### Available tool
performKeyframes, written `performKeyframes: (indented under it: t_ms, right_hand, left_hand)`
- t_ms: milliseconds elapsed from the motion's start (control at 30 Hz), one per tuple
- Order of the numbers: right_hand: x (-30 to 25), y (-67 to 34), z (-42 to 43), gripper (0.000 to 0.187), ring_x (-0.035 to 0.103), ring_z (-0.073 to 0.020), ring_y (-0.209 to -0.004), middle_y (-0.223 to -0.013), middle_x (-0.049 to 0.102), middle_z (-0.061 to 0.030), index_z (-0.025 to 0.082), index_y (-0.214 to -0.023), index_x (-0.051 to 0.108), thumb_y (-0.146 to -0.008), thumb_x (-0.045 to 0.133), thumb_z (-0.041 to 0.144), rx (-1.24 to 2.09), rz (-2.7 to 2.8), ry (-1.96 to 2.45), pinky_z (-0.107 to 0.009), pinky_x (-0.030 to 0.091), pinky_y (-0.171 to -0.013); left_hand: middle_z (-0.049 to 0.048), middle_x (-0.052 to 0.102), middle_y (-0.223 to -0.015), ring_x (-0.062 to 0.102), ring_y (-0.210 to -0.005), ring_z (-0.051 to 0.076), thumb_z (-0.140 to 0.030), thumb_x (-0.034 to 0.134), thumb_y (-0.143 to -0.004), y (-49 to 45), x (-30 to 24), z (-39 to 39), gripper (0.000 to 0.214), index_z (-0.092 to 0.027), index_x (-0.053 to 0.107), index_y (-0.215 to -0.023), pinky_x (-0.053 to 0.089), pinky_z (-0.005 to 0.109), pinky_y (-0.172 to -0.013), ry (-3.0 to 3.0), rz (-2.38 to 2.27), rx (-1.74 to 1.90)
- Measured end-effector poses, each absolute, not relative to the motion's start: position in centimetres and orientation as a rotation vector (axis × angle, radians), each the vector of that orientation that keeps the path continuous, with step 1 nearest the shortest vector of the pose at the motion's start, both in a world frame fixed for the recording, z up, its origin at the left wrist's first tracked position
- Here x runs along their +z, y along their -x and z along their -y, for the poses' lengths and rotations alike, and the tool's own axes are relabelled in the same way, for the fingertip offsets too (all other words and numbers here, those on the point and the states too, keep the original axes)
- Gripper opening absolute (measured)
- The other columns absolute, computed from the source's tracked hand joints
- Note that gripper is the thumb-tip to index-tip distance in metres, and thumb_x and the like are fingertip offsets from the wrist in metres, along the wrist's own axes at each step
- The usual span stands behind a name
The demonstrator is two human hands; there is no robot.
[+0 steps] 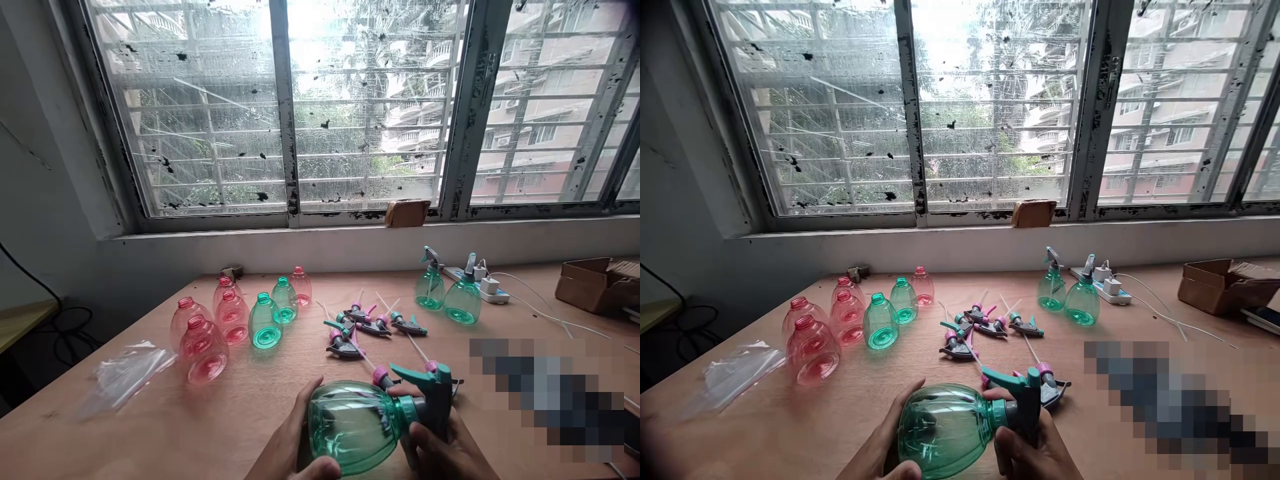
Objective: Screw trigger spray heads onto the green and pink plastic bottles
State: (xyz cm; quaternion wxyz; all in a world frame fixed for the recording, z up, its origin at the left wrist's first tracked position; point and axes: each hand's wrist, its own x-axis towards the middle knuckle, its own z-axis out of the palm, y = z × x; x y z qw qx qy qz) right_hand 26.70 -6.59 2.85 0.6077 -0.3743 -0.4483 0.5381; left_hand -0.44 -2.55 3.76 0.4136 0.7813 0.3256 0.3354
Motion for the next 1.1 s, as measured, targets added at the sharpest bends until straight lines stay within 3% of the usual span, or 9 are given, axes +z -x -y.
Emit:
performKeyframes:
  t_ms: [133, 267, 400, 467, 633, 733, 933, 1033, 1100]
  right_hand:
    - [3.2, -26.4, 6.5, 0.051, 0.052, -0.0180, -0.061, -0.080, 0.069, -0.0070, 0.021, -0.096, 0.078, -0.069, 0.085, 0.063, 1.209, 0.985, 0.847, -0.027, 0.041, -0.052]
    - [3.4, -26.2, 6.4, 0.050, 0.052, -0.0185, -0.059, -0.065, 0.061, -0.0024, 0.019, -0.089, 0.077, -0.069, 0.085, 0.064, 1.127, 0.976, 0.922, -0.028, 0.043, -0.053]
    - [2.5, -26.5, 6.1, 0.058, 0.033, -0.0109, -0.043, -0.050, 0.045, 0.0056, 0.018, -0.100, 0.073, -0.070, 0.083, 0.066, 1.168, 0.958, 1.021, -0.024, 0.025, -0.039]
    - [2.0, -26.6, 5.9, 0.057, 0.021, -0.0070, -0.041, -0.048, 0.035, 0.0102, 0.017, -0.103, 0.070, -0.074, 0.081, 0.066, 1.241, 0.961, 0.977, -0.022, 0.015, -0.039]
    - [1.6, -26.6, 5.3, 0.056, 0.014, -0.0041, -0.038, -0.044, 0.025, 0.0162, 0.018, -0.103, 0.061, -0.078, 0.077, 0.067, 1.345, 0.926, 0.948, -0.020, 0.011, -0.038]
    - [1.8, -26.7, 5.0, 0.055, 0.015, -0.0039, -0.034, -0.038, 0.027, 0.0167, 0.020, -0.095, 0.058, -0.078, 0.076, 0.069, 1.364, 0.947, 1.009, -0.017, 0.013, -0.034]
    - [2.4, -26.8, 4.6, 0.054, 0.013, -0.0045, -0.033, -0.039, 0.024, 0.0175, 0.025, -0.075, 0.048, -0.078, 0.071, 0.074, 1.374, 0.949, 1.087, -0.018, 0.029, -0.032]
    - [2.5, -26.8, 4.4, 0.057, 0.018, -0.0055, -0.034, -0.042, 0.023, 0.0158, 0.026, -0.066, 0.042, -0.079, 0.070, 0.074, 1.310, 0.985, 1.103, -0.023, 0.039, -0.036]
    - [2.5, -26.8, 4.3, 0.057, 0.023, -0.0065, -0.036, -0.044, 0.027, 0.0138, 0.025, -0.066, 0.044, -0.078, 0.071, 0.074, 1.228, 1.001, 1.117, -0.023, 0.040, -0.038]
  left_hand:
    - [0.0118, 0.052, -0.151, 0.055, -0.135, 0.037, -0.076, 0.066, -0.081, 0.2, 4.1, 3.0, 0.094, -0.032, 0.029, -0.156, 0.046, 0.047, -0.113, -1.799, -0.750, 0.896]
    - [0.0135, 0.050, -0.151, 0.056, -0.134, 0.037, -0.071, 0.072, -0.079, 0.0, 3.5, 2.8, 0.094, -0.032, 0.030, -0.154, 0.046, 0.050, -0.113, -1.729, -0.748, 0.919]
    - [0.0141, 0.047, -0.152, 0.056, -0.134, 0.037, -0.061, 0.083, -0.076, 0.1, 2.7, 2.1, 0.098, -0.034, 0.028, -0.153, 0.048, 0.050, -0.112, -1.788, -0.735, 0.918]
    - [0.0137, 0.043, -0.155, 0.056, -0.134, 0.037, -0.056, 0.085, -0.076, 0.3, 2.2, 1.7, 0.099, -0.036, 0.026, -0.152, 0.050, 0.047, -0.110, -1.845, -0.726, 0.917]
    - [0.0121, 0.039, -0.159, 0.044, -0.144, 0.040, -0.033, 0.096, -0.065, 0.3, 0.7, 1.1, 0.110, -0.035, 0.029, -0.153, 0.041, 0.051, -0.119, -2.073, -0.937, 0.939]
    - [0.0112, 0.040, -0.158, 0.036, -0.149, 0.042, -0.024, 0.097, -0.061, 0.0, 0.1, 1.1, 0.114, -0.035, 0.030, -0.153, 0.039, 0.053, -0.120, -2.186, -0.997, 0.990]
    - [0.0134, 0.038, -0.160, 0.039, -0.147, 0.042, -0.027, 0.091, -0.075, -0.3, 0.7, 2.0, 0.115, -0.040, 0.013, -0.158, 0.038, 0.058, -0.120, -2.380, -0.983, 1.027]
    - [0.0126, 0.039, -0.161, 0.040, -0.147, 0.042, -0.027, 0.089, -0.076, -0.4, 1.3, 2.4, 0.116, -0.041, 0.009, -0.159, 0.042, 0.055, -0.118, -2.434, -1.048, 0.997]
    - [0.0127, 0.041, -0.161, 0.041, -0.147, 0.042, -0.026, 0.089, -0.076, -0.5, 1.6, 2.4, 0.117, -0.040, 0.009, -0.159, 0.044, 0.053, -0.117, -2.449, -1.077, 0.981]
